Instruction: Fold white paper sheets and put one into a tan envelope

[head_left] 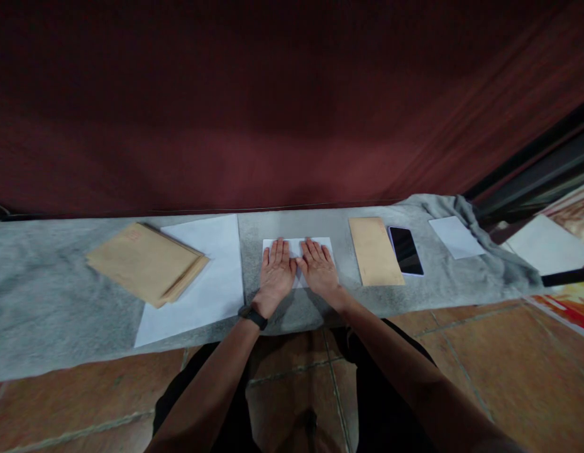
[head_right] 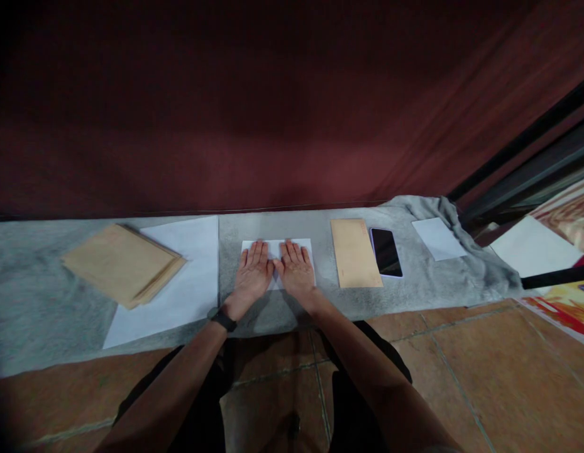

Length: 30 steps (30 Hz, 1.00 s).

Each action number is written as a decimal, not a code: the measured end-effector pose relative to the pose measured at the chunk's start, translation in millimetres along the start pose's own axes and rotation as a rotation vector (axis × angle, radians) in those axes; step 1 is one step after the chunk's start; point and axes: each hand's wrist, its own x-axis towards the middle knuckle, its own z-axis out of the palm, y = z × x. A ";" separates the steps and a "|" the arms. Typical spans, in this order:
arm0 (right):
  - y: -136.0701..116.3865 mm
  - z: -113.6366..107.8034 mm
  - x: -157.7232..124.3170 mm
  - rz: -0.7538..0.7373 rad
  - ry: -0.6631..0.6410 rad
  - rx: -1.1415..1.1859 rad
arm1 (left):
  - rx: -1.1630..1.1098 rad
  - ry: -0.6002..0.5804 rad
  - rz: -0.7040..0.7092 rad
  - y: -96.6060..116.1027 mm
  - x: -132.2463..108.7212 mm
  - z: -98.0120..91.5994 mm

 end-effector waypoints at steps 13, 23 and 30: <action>30.5 2.1 -6.3 0.131 0.072 -0.068 | -0.036 0.062 -0.113 -34.3 8.3 -4.4; 0.7 -6.9 -7.6 0.014 -0.041 0.072 | -0.064 0.087 0.039 -21.8 24.9 -11.6; -7.4 -8.5 -9.5 0.020 -0.085 0.087 | -0.003 0.070 0.034 -21.9 29.8 -17.0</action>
